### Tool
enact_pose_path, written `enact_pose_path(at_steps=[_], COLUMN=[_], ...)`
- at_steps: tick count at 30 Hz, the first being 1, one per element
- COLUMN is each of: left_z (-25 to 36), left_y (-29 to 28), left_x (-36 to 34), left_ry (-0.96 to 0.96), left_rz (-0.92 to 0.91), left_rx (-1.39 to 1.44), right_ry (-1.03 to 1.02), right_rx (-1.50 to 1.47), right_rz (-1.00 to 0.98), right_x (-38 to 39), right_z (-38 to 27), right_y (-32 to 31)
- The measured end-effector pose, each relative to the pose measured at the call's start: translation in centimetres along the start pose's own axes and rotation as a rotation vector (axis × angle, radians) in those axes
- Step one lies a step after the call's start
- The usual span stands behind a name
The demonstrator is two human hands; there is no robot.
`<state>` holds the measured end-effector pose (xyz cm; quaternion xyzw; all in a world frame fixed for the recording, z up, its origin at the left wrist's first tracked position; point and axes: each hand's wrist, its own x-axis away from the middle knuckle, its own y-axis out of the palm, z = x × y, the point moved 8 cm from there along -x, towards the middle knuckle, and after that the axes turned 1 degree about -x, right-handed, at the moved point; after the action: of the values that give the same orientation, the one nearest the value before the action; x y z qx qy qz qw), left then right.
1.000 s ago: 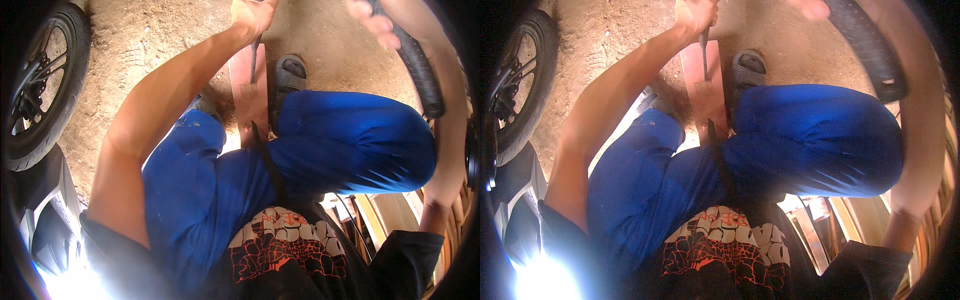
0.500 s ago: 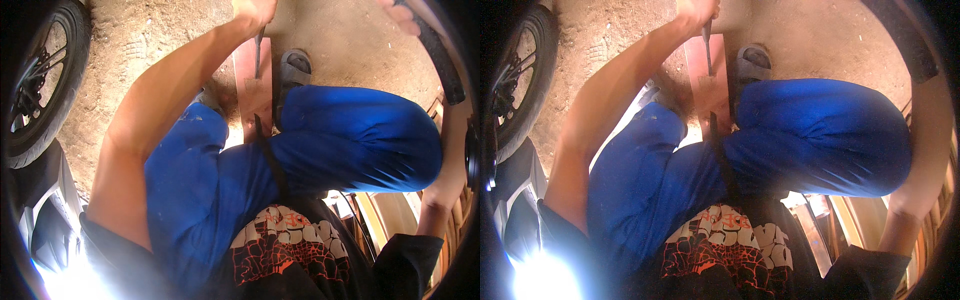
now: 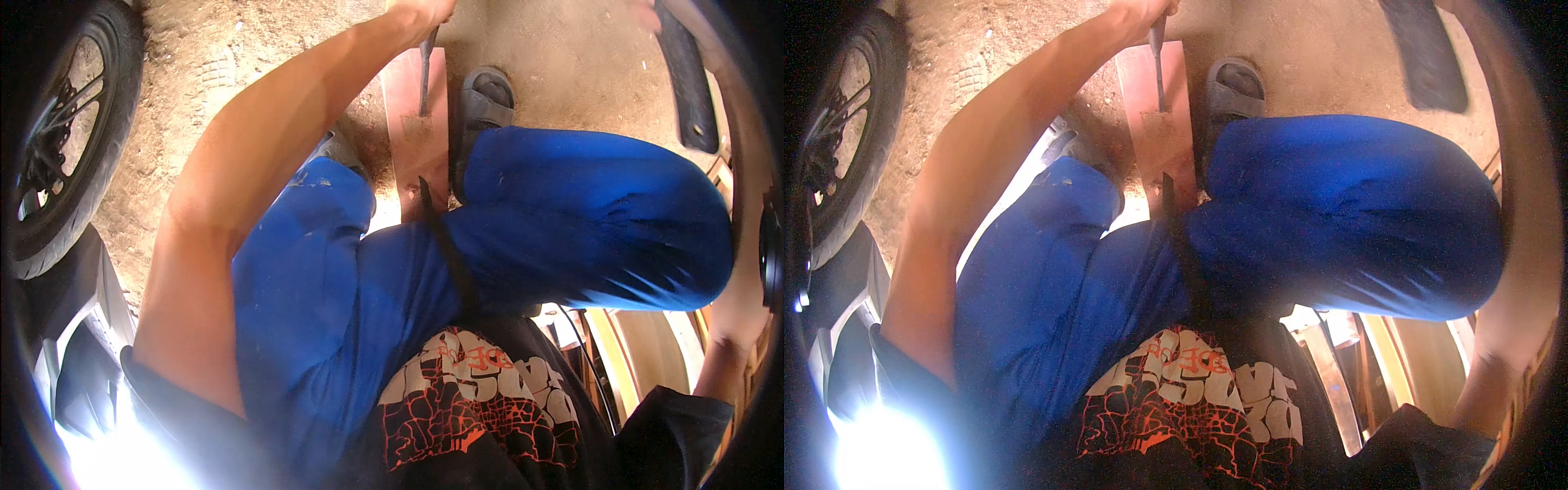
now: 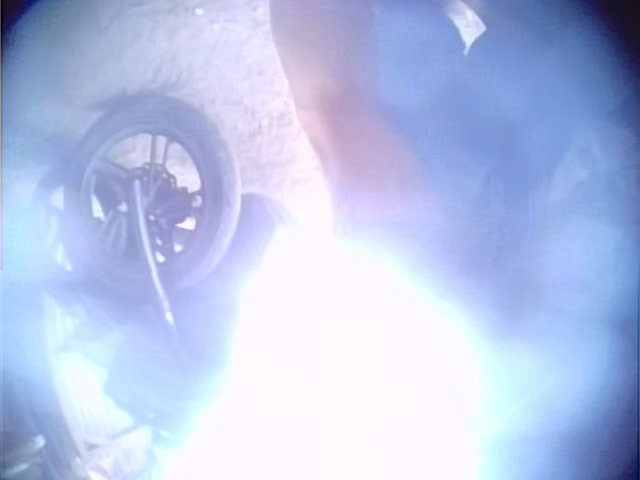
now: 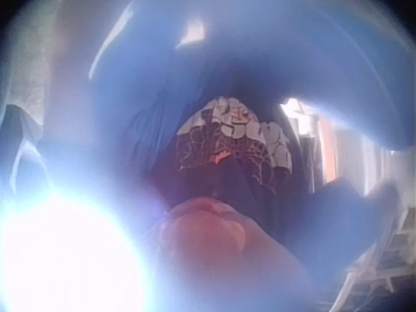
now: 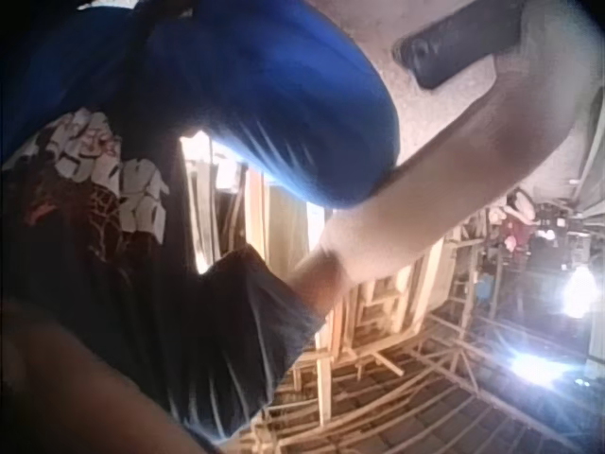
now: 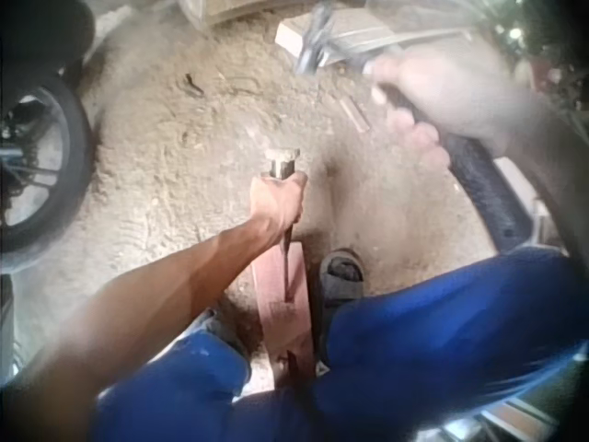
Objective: The person sits on the ground and uses a chisel and hammer to carve a rectangular recess into a pinkish wooden plank. They repeatedly strike the chisel to remove wood chips and deepen the cut.
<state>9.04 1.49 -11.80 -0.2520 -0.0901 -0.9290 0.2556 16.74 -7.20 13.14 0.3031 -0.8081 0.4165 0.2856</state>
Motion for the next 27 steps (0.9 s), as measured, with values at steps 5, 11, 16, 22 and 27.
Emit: enact_pose_path(at_steps=[5,11,16,22,27], left_z=[-0.3,-1.3,-1.0,-0.3,-1.4], left_y=[0.7,1.0,1.3,1.4,0.4], left_x=[-0.3,-0.9,-0.4,-0.2,0.1], left_ry=[0.01,-0.021,-0.011,-0.008,-0.045], left_rz=[-0.003,-0.022,0.005,-0.028,-0.009], left_rx=[-0.032,-0.002,0.005,-0.035,0.032], right_ry=[0.043,0.061,0.083,0.093,0.124], right_rx=[0.035,0.032,0.019,0.022,0.004], right_rz=[-0.03,-0.052,-0.051,-0.066,-0.069], right_x=[0.4,0.2,-0.2,-0.1,1.0], right_z=[2.0,2.5,3.2,3.5,4.6], right_y=[0.5,1.0,0.3,0.8,-0.6])
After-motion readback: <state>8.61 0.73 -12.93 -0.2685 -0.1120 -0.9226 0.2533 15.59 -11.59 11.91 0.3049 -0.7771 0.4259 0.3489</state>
